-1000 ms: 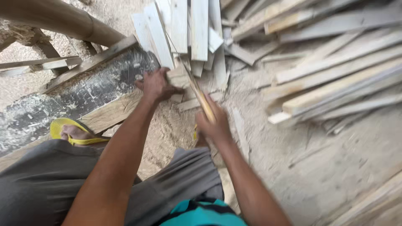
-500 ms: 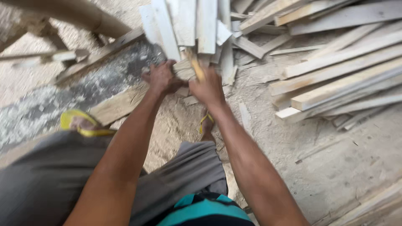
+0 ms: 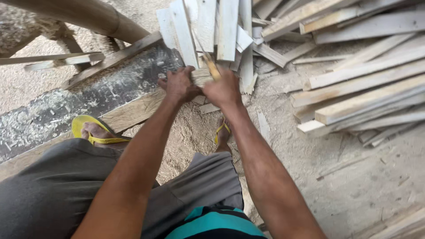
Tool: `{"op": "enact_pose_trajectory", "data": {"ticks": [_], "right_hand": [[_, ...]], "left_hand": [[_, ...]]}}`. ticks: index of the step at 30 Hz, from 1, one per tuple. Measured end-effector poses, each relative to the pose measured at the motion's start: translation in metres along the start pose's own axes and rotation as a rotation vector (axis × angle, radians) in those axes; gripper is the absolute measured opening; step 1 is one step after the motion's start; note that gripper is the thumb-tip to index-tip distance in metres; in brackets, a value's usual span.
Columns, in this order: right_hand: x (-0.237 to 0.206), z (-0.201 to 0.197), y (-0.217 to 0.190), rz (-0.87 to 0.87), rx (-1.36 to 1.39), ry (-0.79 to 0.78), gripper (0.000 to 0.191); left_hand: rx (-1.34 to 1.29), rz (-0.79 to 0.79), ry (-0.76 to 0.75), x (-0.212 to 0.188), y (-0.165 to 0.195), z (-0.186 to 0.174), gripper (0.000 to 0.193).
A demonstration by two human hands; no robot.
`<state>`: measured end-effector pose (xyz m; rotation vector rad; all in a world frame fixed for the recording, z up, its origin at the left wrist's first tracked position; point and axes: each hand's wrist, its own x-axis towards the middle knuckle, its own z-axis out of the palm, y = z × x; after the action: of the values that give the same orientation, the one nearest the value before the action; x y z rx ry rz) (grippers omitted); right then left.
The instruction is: The person saws thin wooden strips with a hand saw on a low wooden sawhorse bench, steadying the strips with one hand while cutting. They then measure a longer board with a tape measure, mark it with a pencil using a try square, and resume sawing the marked board.
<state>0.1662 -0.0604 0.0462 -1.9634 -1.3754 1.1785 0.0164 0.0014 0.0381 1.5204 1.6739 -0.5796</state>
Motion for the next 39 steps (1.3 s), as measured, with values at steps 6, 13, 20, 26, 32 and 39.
{"op": "enact_pose_trajectory", "data": {"ticks": [6, 13, 20, 26, 32, 39], "right_hand": [[-0.216, -0.084, 0.008, -0.017, 0.130, 0.082, 0.067], [-0.156, -0.059, 0.023, -0.630, -0.317, 0.242, 0.050], [-0.071, -0.015, 0.032, 0.000, -0.007, 0.025, 0.024], [-0.279, -0.108, 0.015, 0.063, -0.207, 0.103, 0.070], [-0.042, -0.012, 0.002, -0.093, 0.214, 0.025, 0.062], [-0.219, -0.070, 0.043, -0.233, 0.166, 0.132, 0.066]], "left_hand": [[0.047, -0.003, -0.016, 0.003, 0.001, -0.001, 0.115], [-0.010, -0.006, -0.028, 0.011, -0.002, -0.002, 0.113], [0.037, 0.000, -0.032, -0.001, 0.008, 0.006, 0.112], [0.013, -0.024, -0.032, 0.007, 0.002, -0.006, 0.113], [0.010, -0.004, 0.036, 0.005, -0.002, 0.004, 0.105], [-0.047, 0.016, 0.006, 0.001, 0.005, 0.007, 0.110]]}}
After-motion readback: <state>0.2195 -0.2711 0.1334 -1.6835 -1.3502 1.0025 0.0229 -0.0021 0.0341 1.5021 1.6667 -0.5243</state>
